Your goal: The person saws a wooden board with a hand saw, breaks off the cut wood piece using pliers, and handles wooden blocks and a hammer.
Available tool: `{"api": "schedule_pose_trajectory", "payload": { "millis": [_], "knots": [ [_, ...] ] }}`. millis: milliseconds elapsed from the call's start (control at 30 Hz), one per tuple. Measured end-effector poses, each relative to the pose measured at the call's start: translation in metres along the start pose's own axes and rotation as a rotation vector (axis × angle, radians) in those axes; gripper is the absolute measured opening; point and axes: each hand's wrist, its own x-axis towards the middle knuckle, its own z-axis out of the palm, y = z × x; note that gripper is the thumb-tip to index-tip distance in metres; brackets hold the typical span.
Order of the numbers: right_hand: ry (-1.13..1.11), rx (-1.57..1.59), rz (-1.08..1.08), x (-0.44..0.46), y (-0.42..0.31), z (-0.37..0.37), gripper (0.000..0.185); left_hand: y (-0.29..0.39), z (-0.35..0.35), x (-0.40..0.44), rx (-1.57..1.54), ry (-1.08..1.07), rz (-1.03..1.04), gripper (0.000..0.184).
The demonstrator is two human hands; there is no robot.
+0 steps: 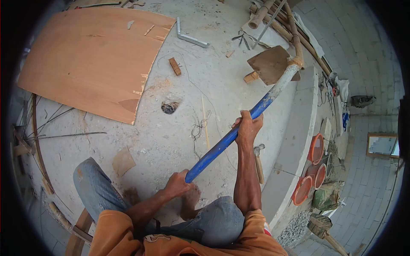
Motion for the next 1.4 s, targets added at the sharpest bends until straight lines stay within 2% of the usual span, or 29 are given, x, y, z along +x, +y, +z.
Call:
{"api": "schedule_pose_trajectory", "payload": {
  "millis": [233,467,533,567,633,733,767,833,867,900,933,1000,1033,1100,1233,1400],
  "knots": [
    [0.017,0.065,-0.084,-0.02,-0.026,-0.016,0.031,-0.018,0.019,-0.007,0.03,0.035,0.15,0.024],
    [0.07,0.046,-0.318,-0.041,-0.12,-0.034,0.03,0.036,0.009,0.016,0.051,0.044,0.285,0.026],
    [0.042,0.061,-0.451,-0.048,-0.144,-0.038,0.031,0.048,0.005,0.026,0.05,0.051,0.333,0.028],
    [0.045,0.061,-0.464,-0.05,-0.156,-0.038,0.031,0.055,0.004,0.034,0.078,0.083,0.418,0.028],
    [0.082,0.1,-0.645,-0.055,-0.183,-0.041,0.031,0.079,-0.004,0.049,0.117,0.106,0.551,0.03],
    [0.157,0.133,-0.74,-0.067,-0.226,-0.038,0.027,0.121,-0.015,0.065,0.098,0.092,0.659,0.03],
    [0.169,0.131,-0.766,-0.064,-0.228,-0.04,0.026,0.127,-0.014,0.069,0.108,0.09,0.615,0.03],
    [0.164,0.096,-0.679,-0.055,-0.205,-0.034,0.025,0.12,-0.012,0.069,0.065,0.066,0.628,0.029],
    [0.165,0.052,-0.662,-0.052,-0.199,-0.033,0.024,0.102,-0.01,0.062,0.028,0.027,0.523,0.031],
    [0.152,0.022,-0.551,-0.048,-0.165,-0.023,0.021,0.069,-0.01,0.05,0.01,-0.036,0.349,0.03],
    [0.111,-0.027,-0.355,-0.045,-0.121,-0.011,0.019,0.028,-0.006,0.032,-0.013,-0.089,0.176,0.03],
    [-0.005,-0.061,0.063,-0.014,0.017,0.006,0.021,-0.04,0.02,-0.016,-0.167,0.036,0.091,0.027],
    [0.009,-0.017,0.023,-0.012,0.017,0.011,0.021,-0.035,0.012,-0.027,-0.165,0.04,0.083,0.027],
    [0.005,-0.005,0.031,-0.024,0.017,0.011,0.023,-0.015,-0.01,-0.029,-0.039,-0.051,-0.1,0.025],
    [-0.019,0.014,0.016,-0.03,0.001,0.011,0.024,-0.03,-0.005,-0.028,0.005,0.013,0.028,0.026],
    [0.076,0.042,-0.188,-0.042,-0.07,0.003,0.027,-0.005,-0.008,0.002,0.051,0.084,0.19,0.021]
  ]
}}
